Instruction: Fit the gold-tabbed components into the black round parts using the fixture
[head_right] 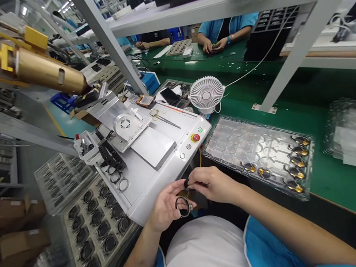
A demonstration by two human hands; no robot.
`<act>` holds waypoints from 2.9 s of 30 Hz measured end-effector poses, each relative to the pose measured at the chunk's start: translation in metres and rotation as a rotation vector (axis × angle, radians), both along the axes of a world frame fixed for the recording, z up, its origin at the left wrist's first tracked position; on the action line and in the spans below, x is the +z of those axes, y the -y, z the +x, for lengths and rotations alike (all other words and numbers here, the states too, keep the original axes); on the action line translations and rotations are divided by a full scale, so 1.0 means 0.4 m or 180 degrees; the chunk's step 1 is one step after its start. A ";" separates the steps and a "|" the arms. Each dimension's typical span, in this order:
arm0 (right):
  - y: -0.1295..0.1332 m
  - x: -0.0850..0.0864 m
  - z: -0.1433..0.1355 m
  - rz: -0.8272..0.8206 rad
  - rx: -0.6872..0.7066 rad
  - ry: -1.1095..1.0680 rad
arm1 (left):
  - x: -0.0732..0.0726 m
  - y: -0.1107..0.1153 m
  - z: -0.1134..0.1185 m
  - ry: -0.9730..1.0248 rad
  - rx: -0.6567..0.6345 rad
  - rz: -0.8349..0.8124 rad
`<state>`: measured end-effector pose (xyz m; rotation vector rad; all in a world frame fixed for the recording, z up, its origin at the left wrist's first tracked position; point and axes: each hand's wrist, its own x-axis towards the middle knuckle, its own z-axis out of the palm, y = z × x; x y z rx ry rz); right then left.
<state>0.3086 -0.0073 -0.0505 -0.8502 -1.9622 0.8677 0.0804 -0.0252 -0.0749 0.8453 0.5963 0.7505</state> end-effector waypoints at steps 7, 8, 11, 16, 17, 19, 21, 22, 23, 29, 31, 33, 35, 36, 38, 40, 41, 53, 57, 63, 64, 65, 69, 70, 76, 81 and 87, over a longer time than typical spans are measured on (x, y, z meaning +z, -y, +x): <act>-0.026 0.001 -0.072 0.0060 0.0354 0.0267 | -0.001 0.029 -0.063 -0.0121 0.0476 0.0087; -0.032 0.001 -0.080 0.0039 0.0419 0.0276 | -0.004 0.032 -0.066 -0.0117 0.0545 0.0078; -0.075 0.002 -0.099 -0.0095 0.0349 0.0166 | -0.009 0.032 -0.068 -0.0097 0.0856 0.0039; -0.232 0.010 -0.127 -0.1608 -0.1040 -0.0506 | -0.008 0.028 -0.070 -0.0151 0.1159 0.0134; -0.264 0.013 -0.131 -0.1821 -0.1238 -0.0550 | -0.008 0.031 -0.071 -0.0191 0.1152 0.0172; -0.310 0.016 -0.132 -0.1989 -0.1460 -0.0523 | -0.009 0.038 -0.075 -0.0270 0.1143 0.0245; -0.325 0.011 -0.126 -0.2032 -0.1607 -0.0461 | -0.010 0.050 -0.082 -0.0324 0.1161 0.0335; -0.319 0.006 -0.121 -0.2026 -0.1705 -0.0439 | -0.011 0.057 -0.085 -0.0362 0.1168 0.0395; -0.305 -0.002 -0.116 -0.1983 -0.1798 -0.0441 | -0.013 0.065 -0.089 -0.0424 0.1170 0.0464; -0.090 -0.071 -0.135 -0.1909 -0.0971 -0.0867 | -0.031 0.110 -0.073 -0.1369 0.1318 0.1199; -0.022 -0.085 -0.160 -0.2079 -0.0555 -0.1049 | -0.037 0.111 -0.053 -0.1661 0.1233 0.1532; 0.016 -0.090 -0.180 -0.2157 -0.0526 -0.1229 | -0.038 0.103 -0.034 -0.1831 0.1107 0.1752; 0.021 -0.086 -0.184 -0.2150 -0.0716 -0.1345 | -0.033 0.090 -0.020 -0.1937 0.0934 0.1878; 0.016 -0.081 -0.179 -0.2151 -0.0788 -0.1400 | -0.029 0.084 -0.016 -0.1948 0.0827 0.1922; -0.001 -0.066 -0.161 -0.2223 -0.0767 -0.1524 | -0.019 0.073 -0.015 -0.1847 0.0644 0.1930; -0.014 -0.050 -0.140 -0.2403 -0.0550 -0.1626 | -0.011 0.065 -0.022 -0.1616 0.0656 0.1786; -0.017 -0.044 -0.132 -0.2513 -0.0447 -0.1651 | -0.008 0.062 -0.026 -0.1496 0.0723 0.1685; -0.006 -0.053 -0.107 -0.3038 -0.0405 -0.1759 | -0.017 0.064 -0.039 -0.1951 0.0221 0.2427; 0.001 -0.051 -0.104 -0.3074 -0.0545 -0.1904 | -0.032 0.063 -0.041 -0.1613 0.0245 0.2188; 0.016 -0.026 -0.110 -0.3595 -0.0339 -0.1810 | -0.062 0.053 -0.056 -0.0585 0.1127 0.1368; 0.021 -0.019 -0.116 -0.3703 -0.0289 -0.1758 | -0.065 0.050 -0.057 -0.0505 0.1194 0.1259; 0.026 -0.012 -0.123 -0.3800 -0.0250 -0.1724 | -0.068 0.049 -0.056 -0.0434 0.1258 0.1182; 0.051 0.010 -0.165 -0.3830 -0.0292 -0.1981 | -0.080 0.050 -0.047 -0.0229 0.1393 0.1094; 0.056 0.013 -0.175 -0.3736 -0.0346 -0.2069 | -0.084 0.051 -0.045 -0.0217 0.1399 0.1102; 0.074 0.024 -0.212 -0.3167 -0.0646 -0.2040 | -0.093 0.059 -0.041 -0.0288 0.1664 0.1133; 0.079 0.030 -0.224 -0.2973 -0.0678 -0.1864 | -0.084 0.060 -0.041 -0.0217 0.1761 0.1212; 0.079 0.018 -0.226 -0.2878 -0.0680 -0.1721 | -0.082 0.056 -0.040 -0.0237 0.1792 0.1263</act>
